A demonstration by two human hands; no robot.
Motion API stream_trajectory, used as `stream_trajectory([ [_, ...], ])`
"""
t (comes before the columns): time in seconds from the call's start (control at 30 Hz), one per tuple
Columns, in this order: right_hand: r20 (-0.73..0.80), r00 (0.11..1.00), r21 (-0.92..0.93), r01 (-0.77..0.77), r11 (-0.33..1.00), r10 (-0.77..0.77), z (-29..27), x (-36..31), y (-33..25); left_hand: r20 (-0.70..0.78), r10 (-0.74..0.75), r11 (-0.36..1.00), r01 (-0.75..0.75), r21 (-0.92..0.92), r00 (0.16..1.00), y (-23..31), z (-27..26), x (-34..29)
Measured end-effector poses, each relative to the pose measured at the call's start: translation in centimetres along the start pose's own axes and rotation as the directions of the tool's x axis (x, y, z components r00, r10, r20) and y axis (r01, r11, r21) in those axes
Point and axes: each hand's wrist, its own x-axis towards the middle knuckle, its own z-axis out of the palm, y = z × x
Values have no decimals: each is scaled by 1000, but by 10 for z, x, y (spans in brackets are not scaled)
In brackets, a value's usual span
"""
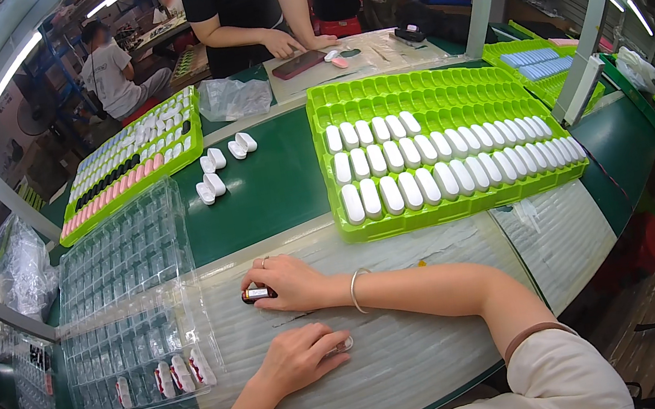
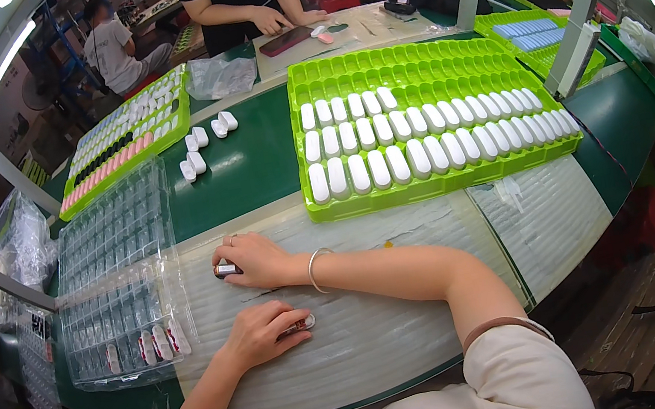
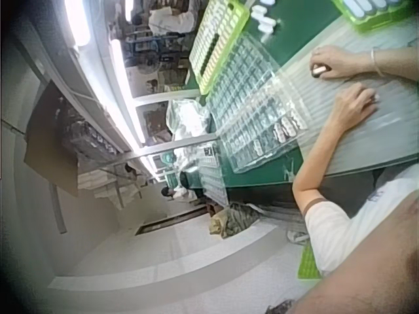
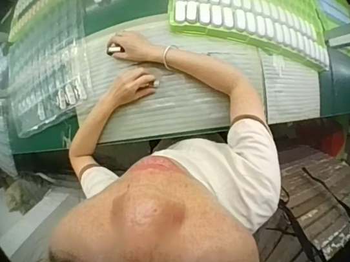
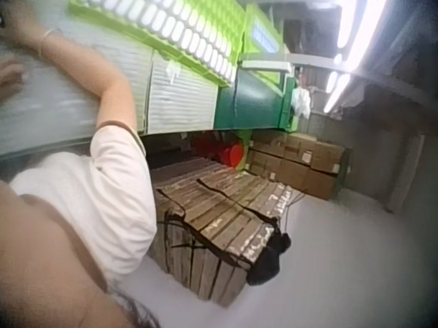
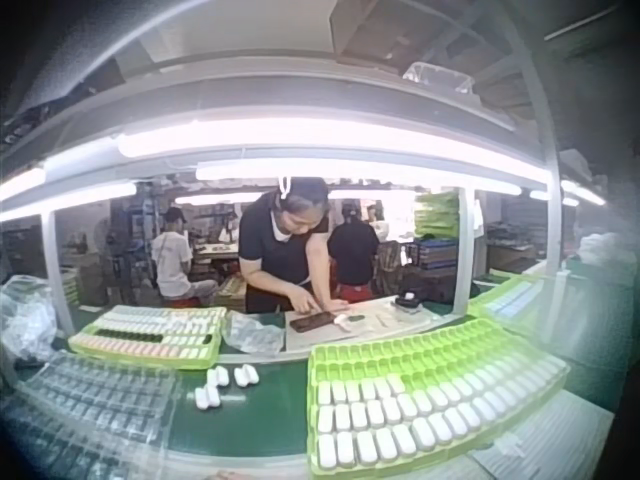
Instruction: The person assembles white wireless earbuds by placing small components into charging cases. They repeatedly open and close the cases, insert components, and place the finished units into green trays. The person also handles small batteries and places them into the cases.
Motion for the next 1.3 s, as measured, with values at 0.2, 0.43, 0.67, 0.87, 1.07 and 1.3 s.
stream_trajectory([
  [0.2,3,1000,-7,-14,1000,14,2,1,-3,22,-11,1000,11,10,1000,2,-3,-2],
  [0.43,15,997,50,-71,996,70,-1,3,-5,29,-1,1000,0,4,1000,-1,-2,-5],
  [0.67,-138,985,104,-89,991,103,-7,6,-16,-12,11,1000,-11,0,1000,-4,2,-7],
  [0.87,-104,994,-34,11,999,-14,-5,8,2,-11,17,1000,-17,-8,1000,-4,3,-8],
  [1.07,92,848,660,-445,605,522,-16,91,40,-18,-28,1000,28,-14,999,-4,-2,-20],
  [1.3,-214,483,826,-374,421,849,-85,160,158,-9,25,999,-25,-39,1000,-4,6,-2],
])
